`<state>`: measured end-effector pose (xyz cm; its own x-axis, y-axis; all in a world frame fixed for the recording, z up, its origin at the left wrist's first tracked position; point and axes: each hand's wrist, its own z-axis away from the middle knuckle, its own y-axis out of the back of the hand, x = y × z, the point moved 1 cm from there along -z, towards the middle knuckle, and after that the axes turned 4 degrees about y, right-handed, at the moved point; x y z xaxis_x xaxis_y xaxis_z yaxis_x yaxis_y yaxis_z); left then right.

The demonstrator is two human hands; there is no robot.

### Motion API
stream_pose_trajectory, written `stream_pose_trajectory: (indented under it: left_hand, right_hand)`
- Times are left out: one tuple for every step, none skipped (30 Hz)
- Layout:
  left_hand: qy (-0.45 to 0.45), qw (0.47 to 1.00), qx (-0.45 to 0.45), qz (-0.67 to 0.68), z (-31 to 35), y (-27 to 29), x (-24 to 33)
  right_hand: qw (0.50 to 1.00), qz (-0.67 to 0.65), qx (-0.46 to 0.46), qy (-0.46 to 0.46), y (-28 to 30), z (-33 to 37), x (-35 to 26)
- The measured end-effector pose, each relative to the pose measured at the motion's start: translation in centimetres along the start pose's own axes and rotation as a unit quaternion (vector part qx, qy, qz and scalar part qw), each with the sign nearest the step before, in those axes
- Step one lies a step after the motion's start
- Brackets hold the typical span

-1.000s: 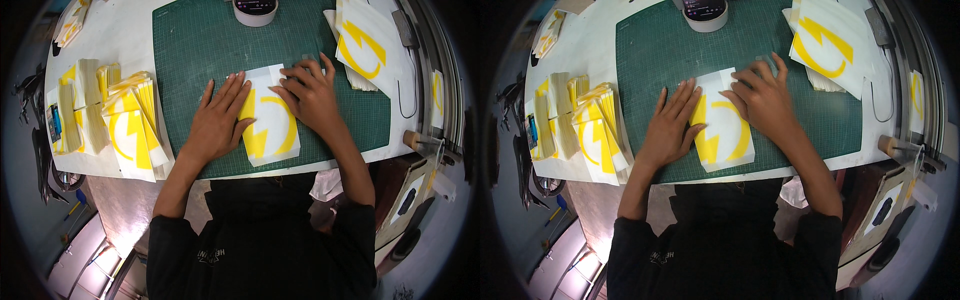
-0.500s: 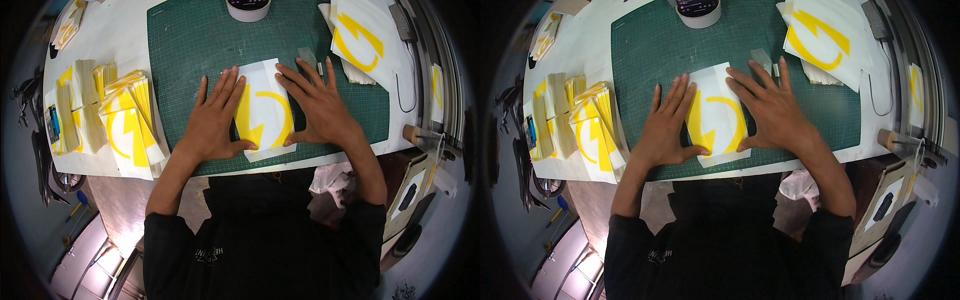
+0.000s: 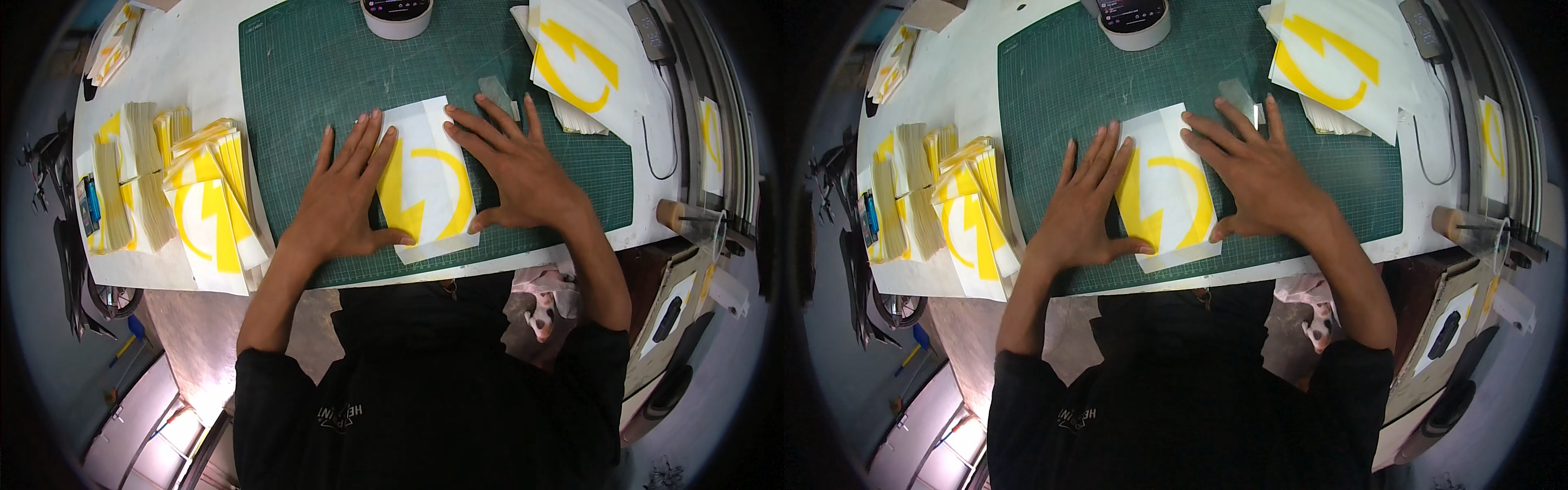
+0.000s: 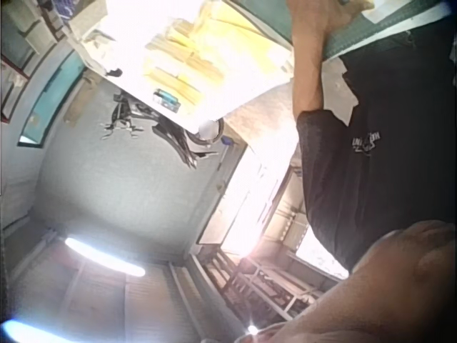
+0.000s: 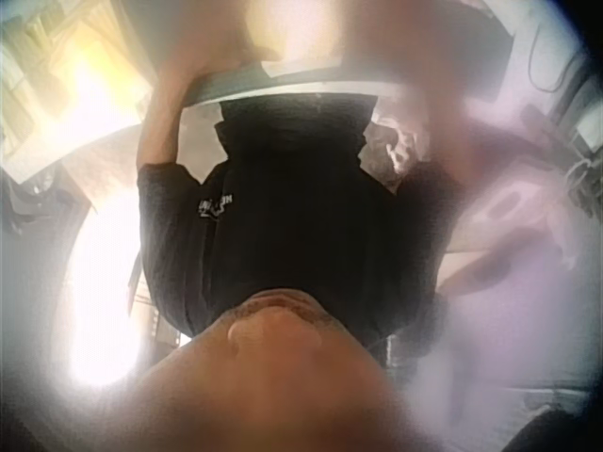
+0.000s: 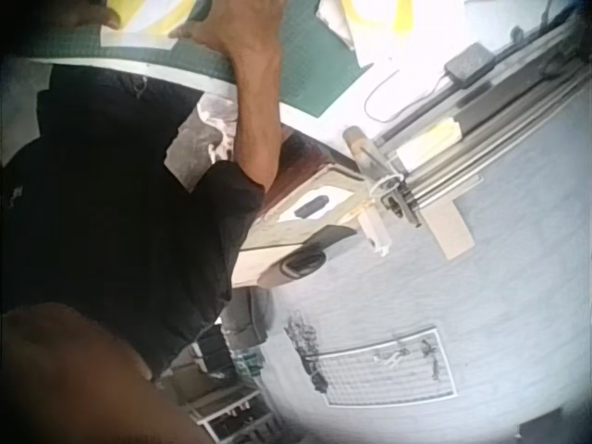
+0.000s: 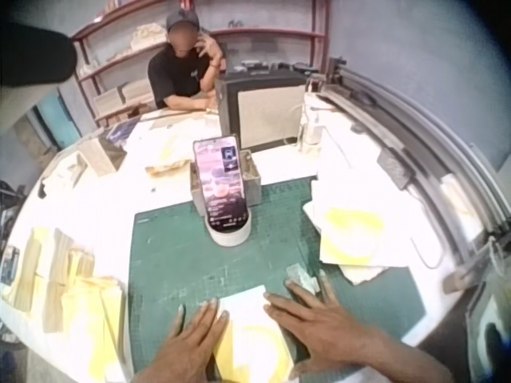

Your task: The person applies a clear protective film over a yellow lightning bolt sticker on a white sheet. They use a plastic squeegee to smooth the film and remove air bubbles, then fold the sheet in half. This process is repeated for multiple sheets on a green cutting mat.

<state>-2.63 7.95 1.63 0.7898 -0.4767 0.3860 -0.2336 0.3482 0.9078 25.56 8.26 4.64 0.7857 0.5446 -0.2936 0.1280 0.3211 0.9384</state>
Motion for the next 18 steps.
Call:
stream_pose_trajectory:
  left_hand:
    - [0.007,1.000,-0.005,-0.022,-0.1,0.5,0.4]
    - [0.014,0.999,-0.012,-0.043,-0.1,1.2,1.2]
    - [0.021,0.998,-0.019,-0.064,-0.3,1.5,1.8]
    - [0.009,0.997,0.006,-0.080,-0.8,1.2,2.5]
    - [0.001,0.995,0.031,-0.097,-1.2,0.9,3.4]
    - [-0.008,0.992,0.057,-0.114,-1.6,0.6,4.1]
    - [-0.027,0.994,0.055,-0.095,-2.1,-0.1,4.5]
    - [-0.044,0.995,0.052,-0.076,-2.5,-1.0,4.6]
    - [-0.062,0.995,0.050,-0.057,-2.9,-1.9,4.6]
    - [-0.063,0.994,0.064,-0.063,-3.0,-2.4,4.6]
    - [-0.064,0.994,0.069,-0.053,-3.0,-2.6,4.5]
    - [-0.063,0.994,0.074,-0.043,-3.0,-2.7,4.3]
    - [-0.063,0.994,0.079,-0.033,-3.0,-2.7,4.2]
    - [-0.061,0.995,0.081,-0.026,-3.1,-2.7,4.2]
    - [-0.059,0.995,0.083,-0.019,-3.1,-2.7,4.3]
    - [-0.056,0.995,0.084,-0.012,-3.2,-2.6,4.3]
    - [-0.054,0.995,0.086,-0.013,-3.2,-2.7,4.2]
    - [-0.052,0.995,0.087,-0.015,-3.2,-2.9,4.2]
  right_hand:
    - [1.000,0.003,0.002,0.001,0.1,0.0,0.0]
    - [1.000,0.004,0.002,0.002,-0.1,0.0,0.0]
    - [1.000,0.006,0.002,0.002,-0.1,0.1,0.0]
    - [1.000,0.004,0.002,0.000,-0.1,0.1,0.0]
    - [1.000,0.001,0.002,0.001,0.0,-0.1,-0.2]
    - [1.000,0.000,0.002,0.001,0.1,-0.1,-0.2]
    - [1.000,0.001,0.001,0.000,0.1,-0.2,-0.2]
    - [1.000,0.001,-0.002,0.001,0.1,-0.2,-0.3]
    - [1.000,0.001,-0.003,0.000,0.1,-0.2,-0.3]
    - [1.000,-0.003,-0.004,0.000,0.1,-0.2,-0.2]
    - [1.000,-0.007,-0.004,-0.002,0.0,-0.2,-0.1]
    - [1.000,-0.011,-0.004,-0.004,-0.1,-0.1,0.0]
    - [1.000,-0.014,-0.005,-0.006,-0.2,-0.1,0.0]
    - [1.000,-0.016,-0.005,-0.006,-0.2,-0.1,0.2]
    - [1.000,-0.018,-0.006,-0.006,-0.2,-0.1,0.3]
    - [1.000,-0.024,0.002,-0.003,-0.3,-0.2,0.4]
    - [1.000,-0.030,0.009,0.000,-0.5,-0.1,0.6]
    - [0.999,-0.036,0.016,0.002,-0.7,0.0,0.7]
